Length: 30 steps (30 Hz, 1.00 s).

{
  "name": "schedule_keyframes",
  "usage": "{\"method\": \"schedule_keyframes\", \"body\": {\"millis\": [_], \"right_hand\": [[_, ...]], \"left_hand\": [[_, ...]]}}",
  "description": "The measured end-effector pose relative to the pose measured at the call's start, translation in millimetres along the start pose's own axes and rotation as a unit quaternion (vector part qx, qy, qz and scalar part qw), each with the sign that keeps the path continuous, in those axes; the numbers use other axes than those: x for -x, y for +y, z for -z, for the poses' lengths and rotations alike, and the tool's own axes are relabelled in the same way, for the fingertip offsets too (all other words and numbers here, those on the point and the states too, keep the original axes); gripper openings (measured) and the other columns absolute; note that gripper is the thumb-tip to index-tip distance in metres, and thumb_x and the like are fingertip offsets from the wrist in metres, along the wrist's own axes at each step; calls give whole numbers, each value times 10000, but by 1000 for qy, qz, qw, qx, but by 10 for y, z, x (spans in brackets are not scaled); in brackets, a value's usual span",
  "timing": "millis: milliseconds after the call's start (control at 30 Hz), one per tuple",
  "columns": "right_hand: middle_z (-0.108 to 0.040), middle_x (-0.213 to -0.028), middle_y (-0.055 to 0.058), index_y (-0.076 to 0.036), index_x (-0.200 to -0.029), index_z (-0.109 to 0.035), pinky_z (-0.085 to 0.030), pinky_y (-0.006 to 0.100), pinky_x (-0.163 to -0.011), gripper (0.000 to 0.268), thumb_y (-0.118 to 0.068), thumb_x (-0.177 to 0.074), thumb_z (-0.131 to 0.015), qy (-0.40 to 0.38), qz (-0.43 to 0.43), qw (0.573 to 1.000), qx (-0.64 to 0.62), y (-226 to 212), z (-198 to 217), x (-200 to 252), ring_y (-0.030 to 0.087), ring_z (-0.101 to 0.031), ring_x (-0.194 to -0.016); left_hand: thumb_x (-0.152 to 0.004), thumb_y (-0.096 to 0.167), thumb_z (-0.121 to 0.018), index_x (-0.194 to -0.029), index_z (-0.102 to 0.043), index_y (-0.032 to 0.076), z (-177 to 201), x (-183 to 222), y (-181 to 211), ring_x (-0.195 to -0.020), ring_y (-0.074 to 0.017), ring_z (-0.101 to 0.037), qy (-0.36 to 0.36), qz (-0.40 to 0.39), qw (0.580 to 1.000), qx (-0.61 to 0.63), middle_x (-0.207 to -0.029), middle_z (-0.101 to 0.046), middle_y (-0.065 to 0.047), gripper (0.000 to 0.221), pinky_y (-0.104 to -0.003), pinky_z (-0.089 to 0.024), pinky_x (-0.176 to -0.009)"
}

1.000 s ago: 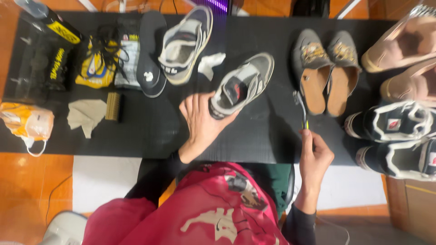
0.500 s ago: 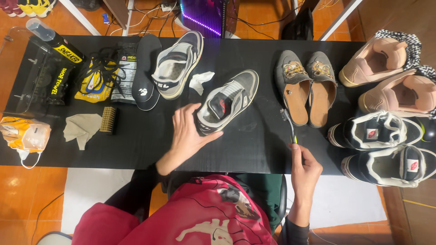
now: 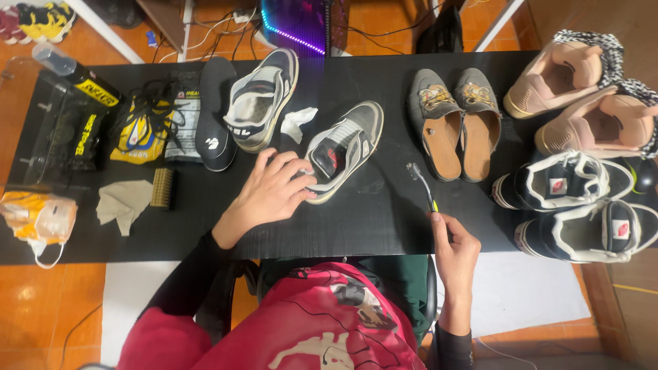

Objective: The person brushes the midsole and upper of a sneaker with a small brush, applying a cleaning agent.

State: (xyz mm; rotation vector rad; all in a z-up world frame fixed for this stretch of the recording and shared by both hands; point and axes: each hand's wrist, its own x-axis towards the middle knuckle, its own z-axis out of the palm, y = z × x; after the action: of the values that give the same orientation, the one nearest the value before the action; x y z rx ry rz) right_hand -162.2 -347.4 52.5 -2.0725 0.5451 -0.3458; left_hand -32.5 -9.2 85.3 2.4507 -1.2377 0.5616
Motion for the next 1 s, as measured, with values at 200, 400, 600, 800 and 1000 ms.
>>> {"method": "schedule_keyframes", "body": {"millis": [200, 400, 600, 800, 1000], "right_hand": [[-695, -805, 15, 2, -1090, -748, -475, 232, -674, 251, -228, -1047, -658, 6, 101, 995, -4, -86, -10, 5, 40, -580, -739], [-684, -812, 73, -5, -1185, -726, -461, 245, -657, 225, -174, -1070, -631, -8, 107, 993, -49, -316, -141, 69, 56, -550, -746], [-653, -709, 85, -8, -1154, -726, -443, 283, -537, 217, -152, -1007, -657, -55, 129, 990, -20, -570, -555, 148, 101, -547, -596], [-645, -738, 142, -15, -1098, -732, -474, 360, -535, 163, -121, -977, -705, -66, 290, 953, 57, -618, -946, 76, 263, -619, -572], [-646, -843, 160, -2, -1143, -707, -496, 381, -589, 162, -112, -1026, -685, 30, 338, 934, 114, -708, -936, -372, 311, -637, -679]], "left_hand": [[-853, 304, -811, -965, -705, 141, 12, -301, -64, -1165, -257, -535, 51, -9, 996, 74, -1090, -652, 0, 225, -506, -297, -1060], [-878, 231, -789, -997, -682, 65, -20, -545, -369, -1152, -298, -519, 120, 20, 977, 177, -1117, -657, -46, 231, -447, -310, -1047], [-993, 243, -669, -1041, -629, 16, -185, -351, -417, -1114, -271, -509, 188, 153, 927, 286, -1165, -622, -101, 236, -396, -350, -1070], [-1020, 284, -632, -1039, -632, 23, -247, -186, -431, -1115, -279, -515, 201, 152, 929, 271, -1140, -604, -100, 261, -392, -352, -1068], [-1067, 314, -586, -1077, -630, 13, -265, -91, -429, -1074, -228, -515, 208, 229, 890, 334, -1151, -582, -84, 304, -343, -396, -1002]]}}
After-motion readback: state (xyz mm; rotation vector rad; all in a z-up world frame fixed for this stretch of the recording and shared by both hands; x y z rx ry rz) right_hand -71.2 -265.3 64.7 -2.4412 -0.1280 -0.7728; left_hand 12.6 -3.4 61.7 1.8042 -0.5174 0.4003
